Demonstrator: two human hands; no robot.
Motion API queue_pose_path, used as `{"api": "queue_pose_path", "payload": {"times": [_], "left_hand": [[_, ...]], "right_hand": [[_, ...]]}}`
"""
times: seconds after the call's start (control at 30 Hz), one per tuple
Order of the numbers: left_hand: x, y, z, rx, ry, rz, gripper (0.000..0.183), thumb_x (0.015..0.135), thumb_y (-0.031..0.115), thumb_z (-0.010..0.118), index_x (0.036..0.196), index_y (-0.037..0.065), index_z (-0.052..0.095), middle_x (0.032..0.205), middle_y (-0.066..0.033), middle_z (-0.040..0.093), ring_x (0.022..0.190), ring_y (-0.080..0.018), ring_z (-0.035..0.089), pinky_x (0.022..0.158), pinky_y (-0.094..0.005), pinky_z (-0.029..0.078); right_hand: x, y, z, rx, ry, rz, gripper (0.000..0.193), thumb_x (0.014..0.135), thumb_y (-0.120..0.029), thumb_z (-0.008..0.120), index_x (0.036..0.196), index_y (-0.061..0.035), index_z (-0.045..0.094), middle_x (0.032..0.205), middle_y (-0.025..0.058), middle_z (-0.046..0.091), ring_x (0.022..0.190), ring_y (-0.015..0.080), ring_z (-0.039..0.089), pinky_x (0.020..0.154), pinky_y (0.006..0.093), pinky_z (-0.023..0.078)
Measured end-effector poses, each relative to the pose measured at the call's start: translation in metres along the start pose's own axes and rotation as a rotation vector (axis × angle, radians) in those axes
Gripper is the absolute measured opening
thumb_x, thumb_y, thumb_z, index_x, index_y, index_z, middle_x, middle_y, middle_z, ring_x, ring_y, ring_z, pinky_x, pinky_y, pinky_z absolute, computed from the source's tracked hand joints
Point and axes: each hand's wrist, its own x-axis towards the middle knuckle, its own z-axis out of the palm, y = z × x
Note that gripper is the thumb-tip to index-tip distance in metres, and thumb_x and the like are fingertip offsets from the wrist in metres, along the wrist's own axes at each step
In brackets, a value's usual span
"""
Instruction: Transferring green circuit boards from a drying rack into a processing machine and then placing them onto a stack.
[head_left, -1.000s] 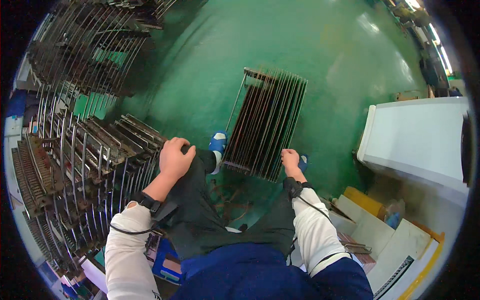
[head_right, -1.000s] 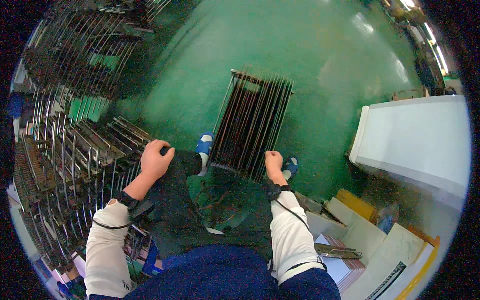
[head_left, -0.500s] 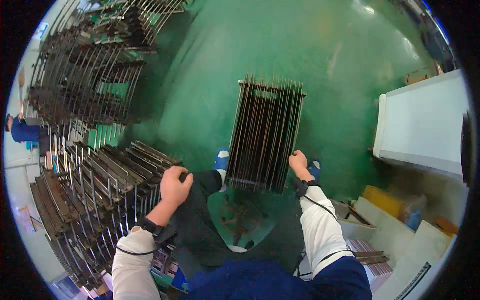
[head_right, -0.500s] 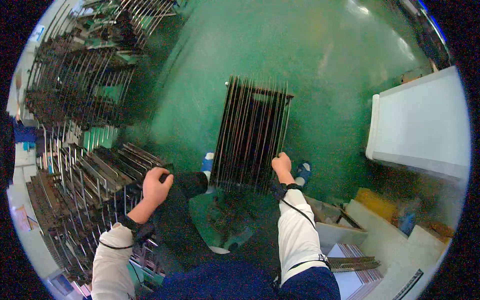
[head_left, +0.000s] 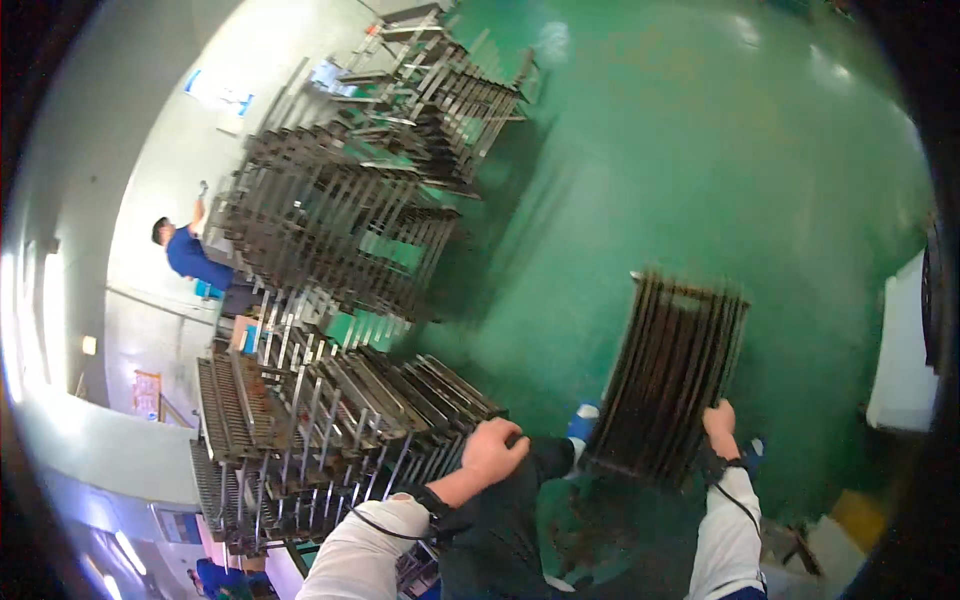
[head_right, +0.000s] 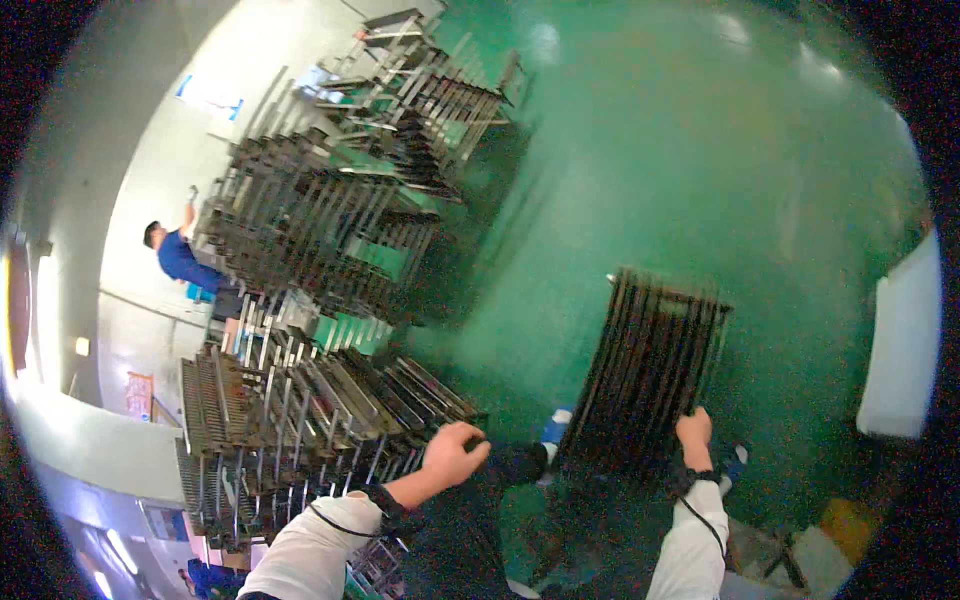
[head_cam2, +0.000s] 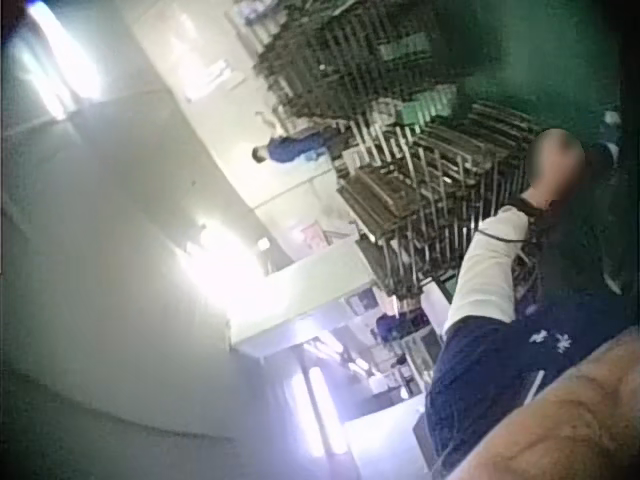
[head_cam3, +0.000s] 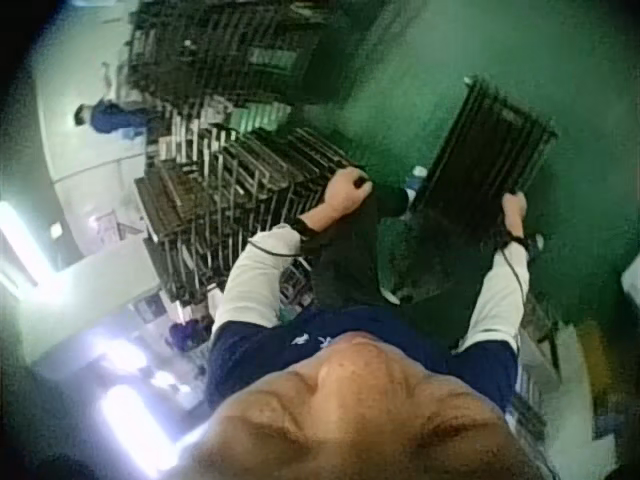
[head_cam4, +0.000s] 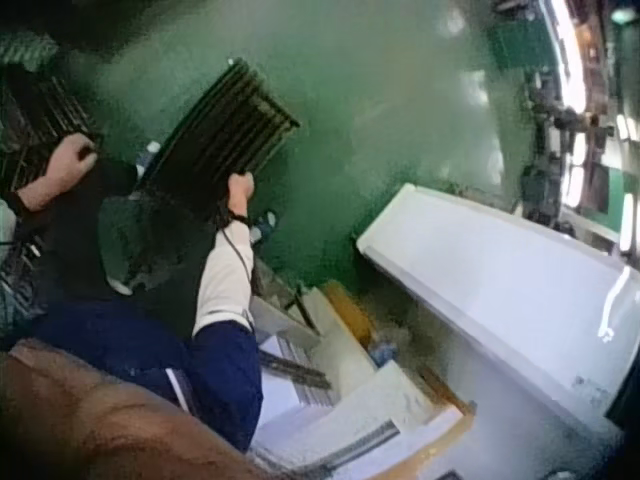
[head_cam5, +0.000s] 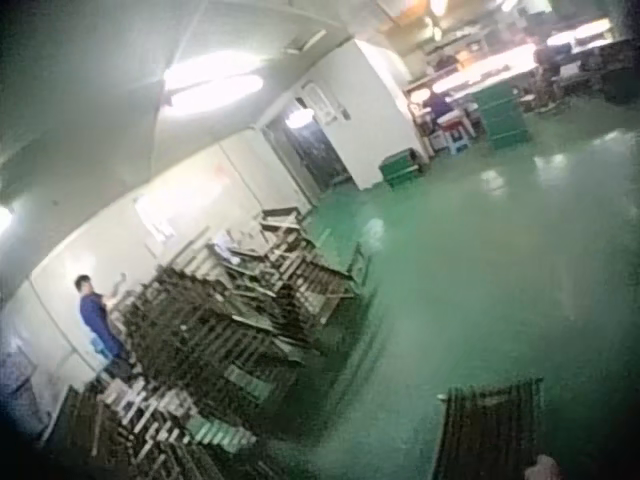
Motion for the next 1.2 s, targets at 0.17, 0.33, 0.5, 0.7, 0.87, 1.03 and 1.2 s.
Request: {"api": "queue_pose_path", "payload": {"times": [0.17, 0.33, 0.5, 0.7, 0.87, 1.03, 1.2], "left_hand": [[-0.005, -0.002, -0.002, 0.017, -0.025, -0.006, 0.031, 0.082, 0.034, 0.065, 0.094, 0.006, 0.069, 0.100, -0.0128, 0.065, 0.099, -0.0342, 0.058, 0.090, -0.0427, 0.047], [0.006, 0.005, -0.005, 0.035, -0.083, -0.013, 0.031, 0.083, 0.035, 0.065, 0.097, 0.007, 0.069, 0.103, -0.0122, 0.065, 0.104, -0.0334, 0.058, 0.092, -0.0424, 0.047], [0.006, 0.005, -0.001, 0.040, -0.085, -0.028, 0.033, 0.083, 0.036, 0.064, 0.097, 0.007, 0.069, 0.104, -0.0125, 0.065, 0.105, -0.0331, 0.058, 0.093, -0.0422, 0.047], [0.015, 0.017, -0.005, 0.044, -0.109, -0.012, 0.034, 0.083, 0.038, 0.064, 0.097, 0.007, 0.069, 0.104, -0.0118, 0.065, 0.104, -0.0324, 0.059, 0.091, -0.0430, 0.048], [0.017, 0.012, 0.004, 0.040, -0.066, 0.039, 0.035, 0.082, 0.040, 0.063, 0.093, 0.007, 0.069, 0.101, -0.0126, 0.065, 0.100, -0.0331, 0.059, 0.087, -0.0443, 0.049], [0.013, 0.018, -0.005, 0.036, -0.071, 0.029, 0.037, 0.083, 0.041, 0.062, 0.092, 0.006, 0.069, 0.099, -0.0137, 0.066, 0.100, -0.0342, 0.060, 0.086, -0.0457, 0.050], [0.016, 0.014, 0.005, -0.017, -0.051, 0.059, 0.037, 0.083, 0.042, 0.060, 0.088, 0.006, 0.068, 0.097, -0.0148, 0.065, 0.100, -0.0343, 0.060, 0.084, -0.0468, 0.051]], "right_hand": [[0.035, 0.028, 0.027, -0.099, -0.009, 0.090, 0.030, 0.088, -0.020, 0.059, 0.102, 0.0062, 0.061, 0.105, 0.0277, 0.064, 0.098, 0.0444, 0.062, 0.082, 0.0489, 0.050], [0.076, 0.082, 0.061, -0.268, -0.067, -0.111, 0.018, 0.086, -0.011, 0.061, 0.094, 0.0054, 0.061, 0.099, 0.0264, 0.064, 0.092, 0.0427, 0.063, 0.077, 0.0479, 0.052], [0.023, 0.020, 0.015, -0.171, 0.061, -0.048, 0.017, 0.086, -0.011, 0.061, 0.091, 0.0058, 0.062, 0.100, 0.0273, 0.064, 0.093, 0.0437, 0.063, 0.078, 0.0491, 0.051], [-0.006, -0.010, -0.036, -0.239, 0.086, -0.073, 0.023, 0.087, -0.016, 0.059, 0.091, 0.0063, 0.063, 0.098, 0.0280, 0.065, 0.095, 0.0447, 0.063, 0.081, 0.0486, 0.051], [-0.048, -0.029, -0.085, -0.185, 0.093, -0.082, 0.027, 0.084, -0.017, 0.060, 0.097, 0.0075, 0.062, 0.097, 0.0280, 0.064, 0.094, 0.0452, 0.061, 0.082, 0.0491, 0.050], [-0.081, -0.013, -0.133, -0.137, 0.110, -0.124, 0.032, 0.080, -0.015, 0.061, 0.100, 0.0093, 0.059, 0.092, 0.0275, 0.064, 0.085, 0.0409, 0.063, 0.076, 0.0469, 0.049], [-0.111, 0.043, -0.176, 0.230, 0.265, -0.152, 0.030, 0.075, -0.016, 0.063, 0.093, 0.0056, 0.053, 0.091, 0.0202, 0.059, 0.075, 0.0304, 0.057, 0.070, 0.0438, 0.046]]}}
